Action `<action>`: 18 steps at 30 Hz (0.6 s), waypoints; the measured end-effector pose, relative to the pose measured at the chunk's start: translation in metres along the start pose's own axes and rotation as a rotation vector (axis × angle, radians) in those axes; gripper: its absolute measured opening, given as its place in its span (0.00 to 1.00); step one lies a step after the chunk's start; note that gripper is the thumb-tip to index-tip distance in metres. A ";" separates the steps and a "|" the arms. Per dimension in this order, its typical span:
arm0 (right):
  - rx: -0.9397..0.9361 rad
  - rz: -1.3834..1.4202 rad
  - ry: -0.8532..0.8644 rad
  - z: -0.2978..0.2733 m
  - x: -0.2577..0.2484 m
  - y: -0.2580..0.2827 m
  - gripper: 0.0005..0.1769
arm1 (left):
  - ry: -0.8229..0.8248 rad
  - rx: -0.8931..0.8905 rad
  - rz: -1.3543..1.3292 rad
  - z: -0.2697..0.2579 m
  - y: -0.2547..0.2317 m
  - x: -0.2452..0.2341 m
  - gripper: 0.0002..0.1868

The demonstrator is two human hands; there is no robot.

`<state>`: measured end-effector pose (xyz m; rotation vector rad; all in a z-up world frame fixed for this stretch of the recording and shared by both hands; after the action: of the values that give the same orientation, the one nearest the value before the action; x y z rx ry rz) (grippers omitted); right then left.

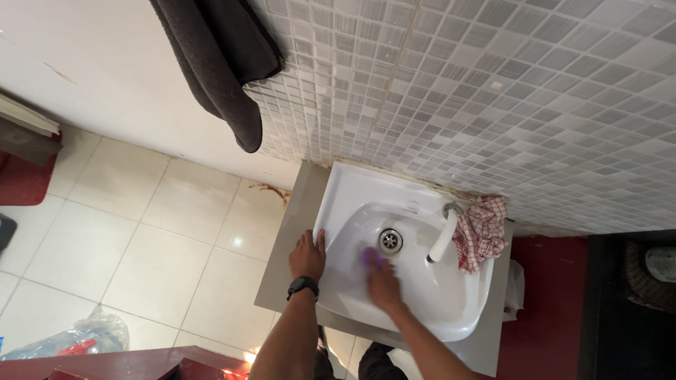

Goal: The person scrubs a white bathroom sink using a red and white checkered cloth and a purple sponge. They wipe the basin, faucet, and drain area repeatedly, switching between the cloth and sponge to clean different sections of the sink.

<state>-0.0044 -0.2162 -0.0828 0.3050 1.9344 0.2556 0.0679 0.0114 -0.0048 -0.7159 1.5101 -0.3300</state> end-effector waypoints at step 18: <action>-0.121 0.125 -0.254 0.062 -0.025 -0.038 0.43 | 0.032 -0.009 -0.002 0.000 0.002 0.002 0.24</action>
<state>0.0586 -0.2582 -0.0959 0.3604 1.6446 0.3958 0.0678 0.0122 -0.0076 -0.7220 1.5423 -0.3381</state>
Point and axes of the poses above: each hand's wrist, its own z-axis towards the middle knuckle, its own x-axis out of the palm, y = z × x, the point moved 7 cm from there along z, towards the middle knuckle, and after that the axes turned 6 degrees about -z, right-handed, at the moved point
